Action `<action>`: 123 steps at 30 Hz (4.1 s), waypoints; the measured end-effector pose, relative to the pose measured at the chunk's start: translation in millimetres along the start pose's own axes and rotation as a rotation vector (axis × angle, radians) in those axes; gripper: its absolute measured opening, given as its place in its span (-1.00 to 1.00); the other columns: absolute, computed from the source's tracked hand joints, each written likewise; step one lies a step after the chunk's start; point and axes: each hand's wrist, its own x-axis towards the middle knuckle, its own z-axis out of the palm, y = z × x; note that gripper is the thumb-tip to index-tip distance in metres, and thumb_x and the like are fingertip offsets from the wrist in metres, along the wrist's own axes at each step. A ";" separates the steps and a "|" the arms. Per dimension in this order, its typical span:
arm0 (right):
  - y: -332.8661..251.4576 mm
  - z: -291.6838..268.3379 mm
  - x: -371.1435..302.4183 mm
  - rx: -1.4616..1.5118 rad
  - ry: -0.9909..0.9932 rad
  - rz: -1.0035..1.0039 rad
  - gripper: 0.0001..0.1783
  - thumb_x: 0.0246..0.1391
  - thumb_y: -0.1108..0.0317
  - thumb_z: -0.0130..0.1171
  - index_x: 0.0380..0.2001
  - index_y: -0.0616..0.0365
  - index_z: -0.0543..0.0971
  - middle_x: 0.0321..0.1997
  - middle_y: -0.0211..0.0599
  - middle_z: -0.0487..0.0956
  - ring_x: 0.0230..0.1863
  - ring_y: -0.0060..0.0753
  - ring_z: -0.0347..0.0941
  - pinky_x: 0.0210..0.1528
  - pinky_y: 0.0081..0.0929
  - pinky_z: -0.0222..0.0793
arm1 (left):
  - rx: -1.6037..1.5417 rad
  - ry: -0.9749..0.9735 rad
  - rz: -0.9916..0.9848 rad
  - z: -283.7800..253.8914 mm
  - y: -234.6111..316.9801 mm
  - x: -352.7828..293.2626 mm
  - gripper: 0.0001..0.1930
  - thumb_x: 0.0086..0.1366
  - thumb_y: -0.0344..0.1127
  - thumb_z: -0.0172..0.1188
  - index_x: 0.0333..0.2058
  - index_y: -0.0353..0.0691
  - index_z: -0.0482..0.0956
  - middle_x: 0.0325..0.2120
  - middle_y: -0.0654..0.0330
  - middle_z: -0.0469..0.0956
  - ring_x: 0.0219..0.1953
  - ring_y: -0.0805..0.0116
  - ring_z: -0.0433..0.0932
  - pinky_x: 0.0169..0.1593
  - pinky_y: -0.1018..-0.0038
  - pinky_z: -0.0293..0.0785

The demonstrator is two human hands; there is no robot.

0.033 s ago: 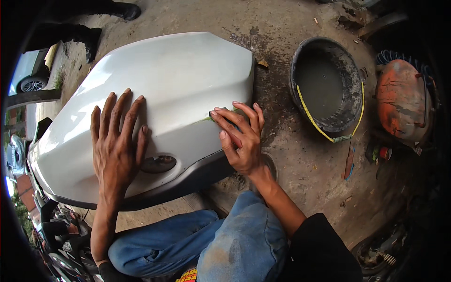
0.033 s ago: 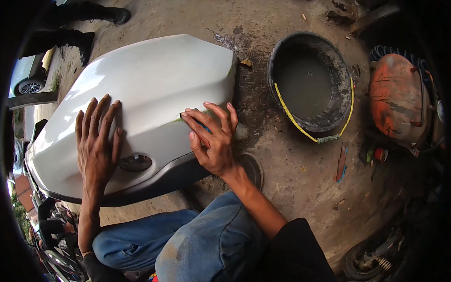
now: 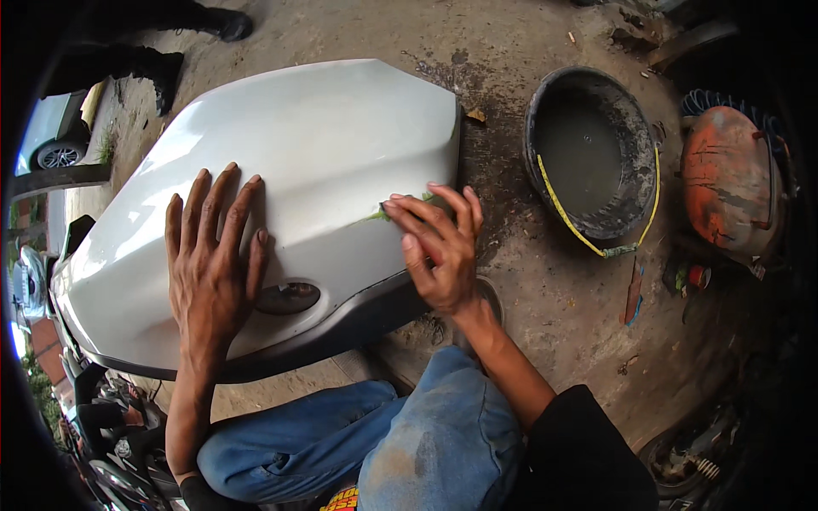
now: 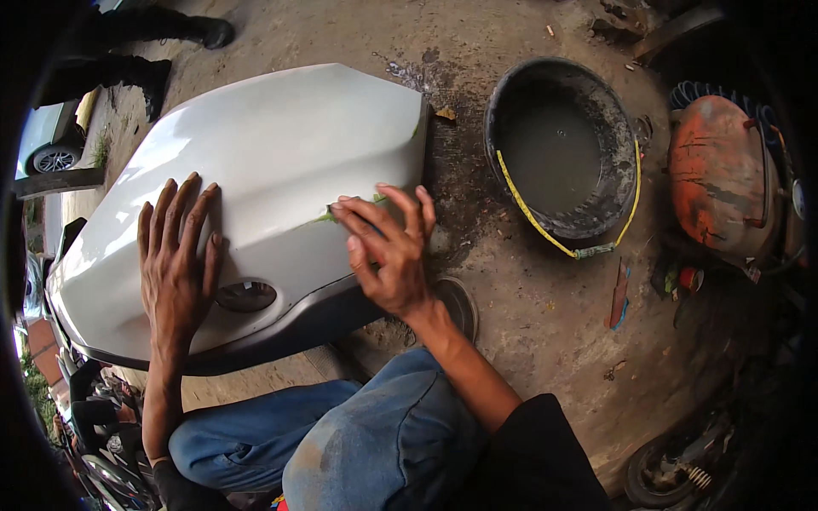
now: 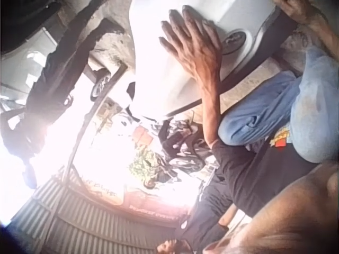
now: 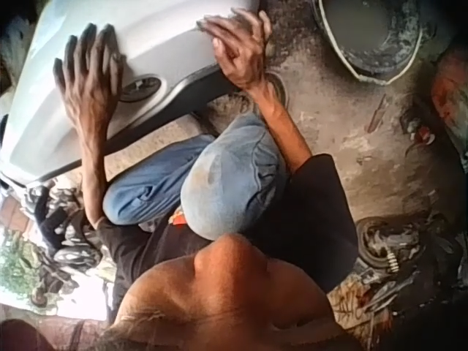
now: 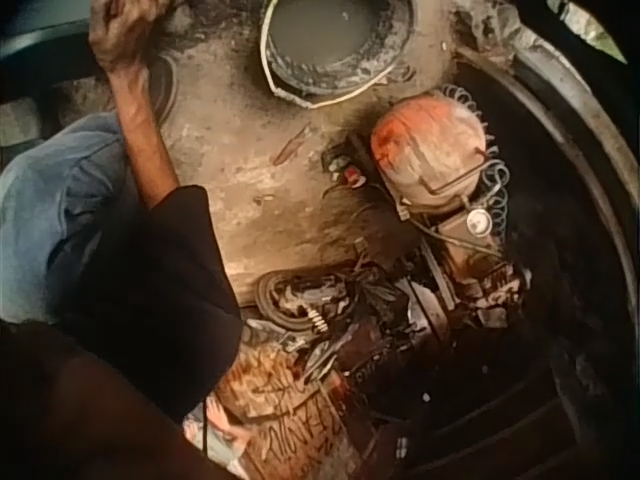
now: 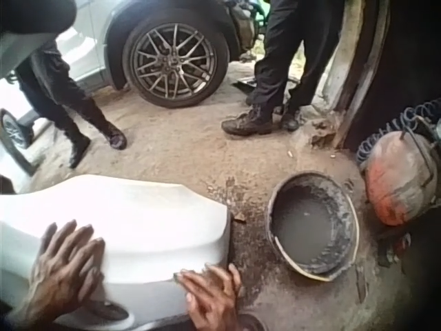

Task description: Sanding a white car bumper part with sandpaper and water.

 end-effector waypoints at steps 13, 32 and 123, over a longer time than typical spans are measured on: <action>41.6 10.1 -1.1 -0.002 0.052 0.302 -0.58 0.53 0.20 0.04 0.24 0.09 0.71 0.35 -0.38 0.67 0.48 -0.18 0.33 0.65 -0.05 -0.03 | 0.048 0.001 0.029 -1.0 -3.6 -1.8 -0.39 0.50 -0.18 0.16 0.50 0.02 0.41 0.54 0.15 0.31 0.64 0.06 0.12 0.69 -0.01 -0.13; 73.0 49.5 37.3 0.025 -0.011 0.492 -0.41 0.62 0.12 -0.18 0.56 0.08 0.35 0.65 -0.28 0.34 0.68 0.12 0.07 0.65 0.42 -0.33 | 0.026 -0.023 0.022 -3.7 1.8 3.3 -0.38 0.41 -0.35 0.15 0.45 -0.08 0.45 0.52 0.07 0.33 0.63 -0.02 0.12 0.68 -0.09 -0.13; 83.8 41.5 72.2 0.044 -0.067 0.588 -0.40 0.60 0.15 -0.23 0.51 0.22 0.40 0.64 -0.14 0.36 0.74 0.20 -0.08 0.64 0.53 -0.35 | 0.087 -0.033 0.025 2.8 2.7 5.3 -0.37 0.47 -0.29 0.06 0.51 -0.02 0.37 0.55 0.10 0.29 0.64 0.01 0.08 0.69 -0.10 -0.21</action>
